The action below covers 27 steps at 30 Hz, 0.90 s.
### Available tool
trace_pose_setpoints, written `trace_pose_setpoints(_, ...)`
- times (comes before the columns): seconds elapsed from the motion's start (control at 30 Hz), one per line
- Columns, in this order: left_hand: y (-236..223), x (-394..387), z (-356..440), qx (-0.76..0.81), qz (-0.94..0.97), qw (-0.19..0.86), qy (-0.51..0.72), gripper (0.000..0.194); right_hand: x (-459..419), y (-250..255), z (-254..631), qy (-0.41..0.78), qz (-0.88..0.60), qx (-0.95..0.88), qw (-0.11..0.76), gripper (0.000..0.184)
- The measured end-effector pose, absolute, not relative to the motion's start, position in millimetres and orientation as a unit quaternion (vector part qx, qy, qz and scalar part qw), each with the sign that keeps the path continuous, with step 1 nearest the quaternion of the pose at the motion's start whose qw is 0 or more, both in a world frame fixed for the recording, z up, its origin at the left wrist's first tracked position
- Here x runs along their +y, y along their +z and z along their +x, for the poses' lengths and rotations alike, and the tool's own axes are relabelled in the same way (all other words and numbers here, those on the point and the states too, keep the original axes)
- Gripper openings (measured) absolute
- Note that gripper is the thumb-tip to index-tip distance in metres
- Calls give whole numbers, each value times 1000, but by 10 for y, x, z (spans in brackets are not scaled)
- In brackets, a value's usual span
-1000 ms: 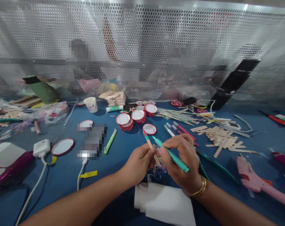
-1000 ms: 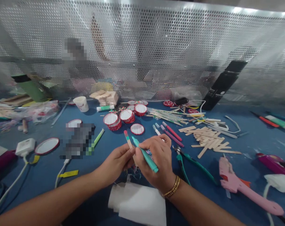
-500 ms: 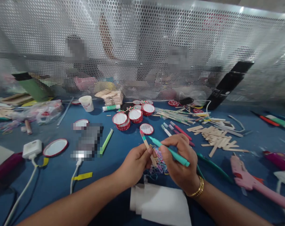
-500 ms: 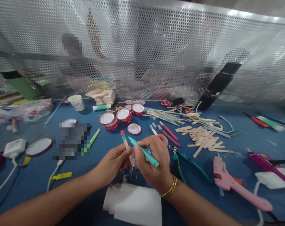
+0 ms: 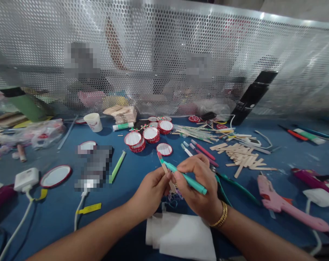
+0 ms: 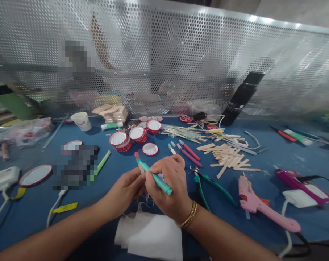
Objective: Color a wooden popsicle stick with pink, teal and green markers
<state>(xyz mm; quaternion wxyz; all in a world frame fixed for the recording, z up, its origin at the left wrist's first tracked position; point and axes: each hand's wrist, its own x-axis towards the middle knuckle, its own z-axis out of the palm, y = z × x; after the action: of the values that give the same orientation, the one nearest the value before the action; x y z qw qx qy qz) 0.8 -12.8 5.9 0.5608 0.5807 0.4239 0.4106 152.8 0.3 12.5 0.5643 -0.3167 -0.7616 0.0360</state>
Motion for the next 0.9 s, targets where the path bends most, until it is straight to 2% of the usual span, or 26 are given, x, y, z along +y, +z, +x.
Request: trace_pose_setpoints(0.9, 39, -96, -18, 425, 607, 526, 416, 32, 12, 129, 1530, 7, -324, -759, 564, 13)
